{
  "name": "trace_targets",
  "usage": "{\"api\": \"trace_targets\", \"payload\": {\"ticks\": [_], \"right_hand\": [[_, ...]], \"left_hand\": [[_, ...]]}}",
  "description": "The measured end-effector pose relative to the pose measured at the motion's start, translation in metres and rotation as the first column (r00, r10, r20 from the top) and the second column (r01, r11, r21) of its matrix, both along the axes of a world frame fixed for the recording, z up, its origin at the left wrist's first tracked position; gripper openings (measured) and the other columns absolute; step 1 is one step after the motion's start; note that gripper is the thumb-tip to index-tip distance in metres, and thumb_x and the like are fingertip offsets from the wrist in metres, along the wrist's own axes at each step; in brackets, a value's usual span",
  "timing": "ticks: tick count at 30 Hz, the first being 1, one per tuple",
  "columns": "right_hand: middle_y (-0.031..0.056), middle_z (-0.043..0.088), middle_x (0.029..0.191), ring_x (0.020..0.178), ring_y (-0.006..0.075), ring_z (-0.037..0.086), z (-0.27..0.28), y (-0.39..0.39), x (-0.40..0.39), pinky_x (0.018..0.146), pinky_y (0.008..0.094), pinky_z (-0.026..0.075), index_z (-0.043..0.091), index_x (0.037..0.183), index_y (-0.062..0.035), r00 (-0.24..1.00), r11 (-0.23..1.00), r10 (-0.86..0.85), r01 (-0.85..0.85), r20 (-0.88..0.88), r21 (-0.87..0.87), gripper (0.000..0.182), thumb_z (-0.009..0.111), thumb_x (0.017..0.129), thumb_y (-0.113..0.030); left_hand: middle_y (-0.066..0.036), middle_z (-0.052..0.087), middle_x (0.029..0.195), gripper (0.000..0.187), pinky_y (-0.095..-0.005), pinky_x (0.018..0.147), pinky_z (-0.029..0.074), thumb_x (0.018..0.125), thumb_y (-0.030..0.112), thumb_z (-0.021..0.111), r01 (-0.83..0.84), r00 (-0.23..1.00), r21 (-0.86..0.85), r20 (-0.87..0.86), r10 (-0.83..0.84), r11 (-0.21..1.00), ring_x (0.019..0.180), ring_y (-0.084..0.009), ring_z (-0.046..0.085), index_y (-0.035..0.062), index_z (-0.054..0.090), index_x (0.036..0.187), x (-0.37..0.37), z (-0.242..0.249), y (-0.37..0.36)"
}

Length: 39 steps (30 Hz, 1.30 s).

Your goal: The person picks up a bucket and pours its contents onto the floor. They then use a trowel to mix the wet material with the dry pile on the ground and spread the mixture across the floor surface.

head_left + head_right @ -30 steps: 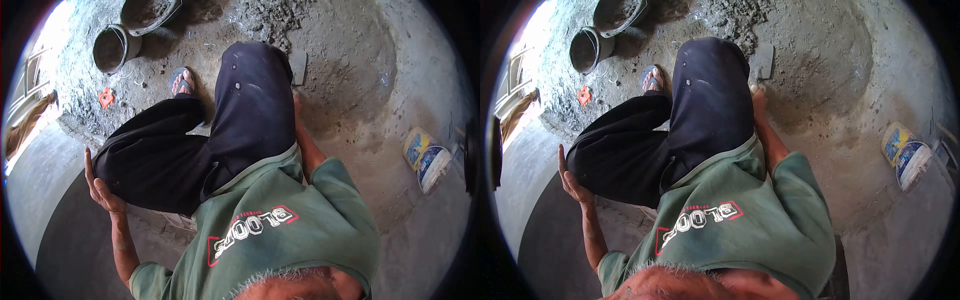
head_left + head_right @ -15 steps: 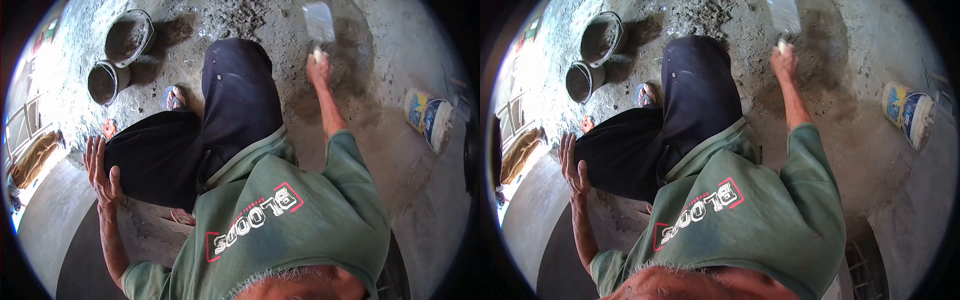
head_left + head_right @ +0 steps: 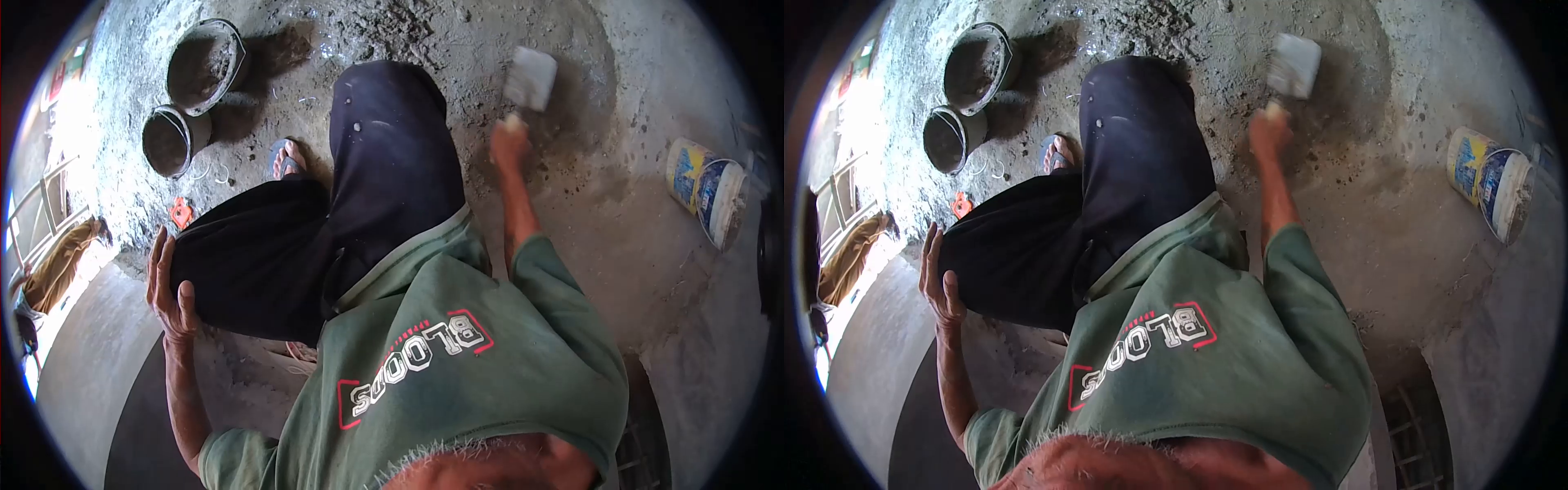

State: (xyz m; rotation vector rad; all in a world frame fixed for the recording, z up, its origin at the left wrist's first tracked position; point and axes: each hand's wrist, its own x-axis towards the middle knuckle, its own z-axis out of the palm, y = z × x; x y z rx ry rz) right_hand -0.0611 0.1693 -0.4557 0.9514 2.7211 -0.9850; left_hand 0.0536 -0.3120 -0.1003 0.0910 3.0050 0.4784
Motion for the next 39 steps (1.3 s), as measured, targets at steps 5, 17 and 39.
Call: {"api": "trace_targets", "payload": {"ticks": [5,17,39], "right_hand": [[0.0215,0.064,0.093,0.087,0.0417,0.063,-0.056,0.014,0.068,0.076,0.0497,0.050,0.057,0.099,-0.0029,0.971,0.990,-0.125,0.137,0.206,-0.046,0.028,0.057,0.083,-0.027],[0.0060,0.055,0.060,0.043,0.0190,0.053,0.000,0.088,-0.107,0.037,0.0361,0.044,0.054,0.078,-0.0071,0.878,0.816,-0.475,0.466,0.062,-0.342,0.018,0.063,0.085,-0.020],[0.0115,0.062,0.069,0.053,0.0199,0.059,-0.037,-0.066,-0.278,0.048,0.0384,0.049,0.061,0.089,0.0036,0.775,0.775,0.616,-0.564,0.141,-0.287,0.025,0.064,0.078,-0.019]], "left_hand": [[-0.025,0.052,0.132,0.065,-0.0444,0.105,0.036,0.095,0.049,0.037,-0.033,0.999,0.031,-0.010,0.034,0.999,0.124,-0.0369,0.049,-0.0055,0.053,0.128,0.002,-0.004,-0.001],[-0.029,0.052,0.129,0.066,-0.0472,0.104,0.037,0.094,0.048,0.039,-0.053,0.998,0.047,0.024,0.052,0.997,0.122,-0.0407,0.050,-0.0080,0.052,0.126,0.009,0.004,0.000],[-0.027,0.058,0.118,0.068,-0.0506,0.097,0.042,0.090,0.053,0.043,-0.128,0.992,0.035,0.014,0.128,0.991,0.112,-0.0439,0.056,-0.0077,0.059,0.116,0.049,0.011,0.007]]}}
